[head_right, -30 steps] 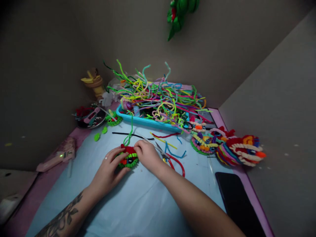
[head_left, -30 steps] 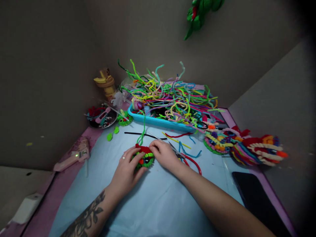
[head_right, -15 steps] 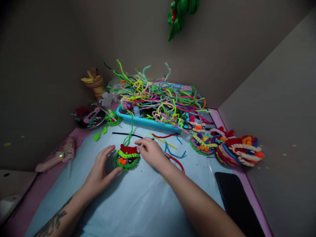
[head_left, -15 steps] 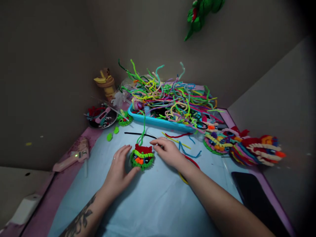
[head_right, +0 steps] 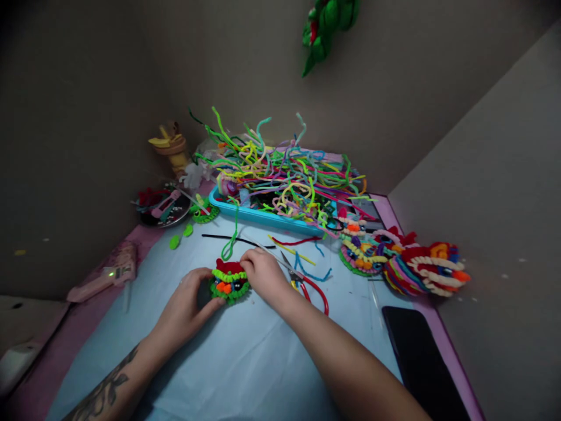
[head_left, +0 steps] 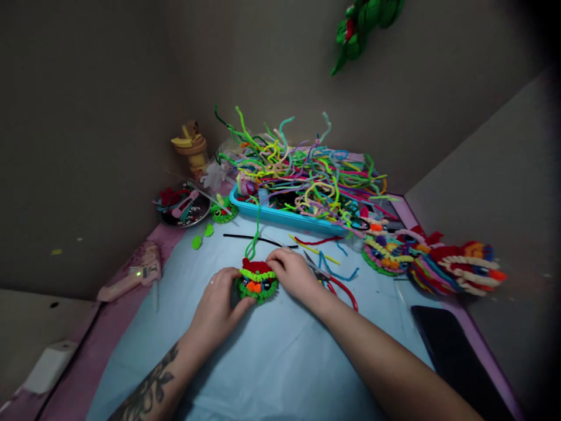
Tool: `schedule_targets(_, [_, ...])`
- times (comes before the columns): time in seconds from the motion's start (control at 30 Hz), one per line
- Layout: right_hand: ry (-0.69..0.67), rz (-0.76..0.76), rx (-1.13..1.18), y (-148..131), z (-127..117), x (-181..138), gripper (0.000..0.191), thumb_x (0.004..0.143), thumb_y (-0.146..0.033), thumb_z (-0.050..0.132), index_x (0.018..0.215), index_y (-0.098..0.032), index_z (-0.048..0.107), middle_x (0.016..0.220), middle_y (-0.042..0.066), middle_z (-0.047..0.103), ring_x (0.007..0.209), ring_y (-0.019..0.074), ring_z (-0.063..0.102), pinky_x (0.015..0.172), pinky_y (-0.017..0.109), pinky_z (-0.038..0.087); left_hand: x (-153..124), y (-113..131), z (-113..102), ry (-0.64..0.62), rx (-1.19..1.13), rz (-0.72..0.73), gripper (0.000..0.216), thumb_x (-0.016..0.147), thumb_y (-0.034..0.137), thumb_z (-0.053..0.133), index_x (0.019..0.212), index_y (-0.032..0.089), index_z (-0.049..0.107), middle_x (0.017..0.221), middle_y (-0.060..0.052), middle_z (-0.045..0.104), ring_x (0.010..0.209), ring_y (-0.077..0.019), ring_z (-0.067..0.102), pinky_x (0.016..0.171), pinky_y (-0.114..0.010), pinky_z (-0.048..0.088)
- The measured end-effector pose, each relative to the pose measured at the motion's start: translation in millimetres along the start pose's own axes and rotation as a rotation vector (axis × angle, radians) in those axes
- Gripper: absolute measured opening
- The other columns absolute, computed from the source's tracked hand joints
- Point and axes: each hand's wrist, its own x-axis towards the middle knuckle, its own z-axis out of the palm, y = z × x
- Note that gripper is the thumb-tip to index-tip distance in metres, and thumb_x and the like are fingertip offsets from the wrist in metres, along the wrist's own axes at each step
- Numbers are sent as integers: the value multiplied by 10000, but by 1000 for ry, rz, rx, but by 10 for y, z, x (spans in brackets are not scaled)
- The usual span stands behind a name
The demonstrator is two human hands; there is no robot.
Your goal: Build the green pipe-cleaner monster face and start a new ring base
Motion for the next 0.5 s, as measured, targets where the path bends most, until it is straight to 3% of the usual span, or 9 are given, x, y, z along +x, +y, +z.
schedule_targets(0.13, [-8,-9,3,2,-112,-37,230,801,-84,536,978,-188,640,971,57,643,886,174,587,814,305,438,-12,-7,0,19,6,-3,436,765,342,638,1126,167,467,1155,-138,549,1084,-276,532,915,-464,445])
schedule_targets(0.33, [-175,-251,-165,-90,-291,-186,119,823,-119,543,887,-194,610,909,53,592,903,188,545,813,313,435,-15,-32,9,17,5,38,574,789,345,627,1269,180,359,1273,-157,487,1188,-278,467,977,-483,407])
schedule_targets(0.5, [-218,-274,-343,-136,-250,-251,136,844,-140,532,955,-187,595,937,76,602,931,215,530,832,343,430,-1,-8,4,-9,-28,28,503,782,293,630,1224,190,413,1209,-140,527,1124,-271,506,941,-478,433])
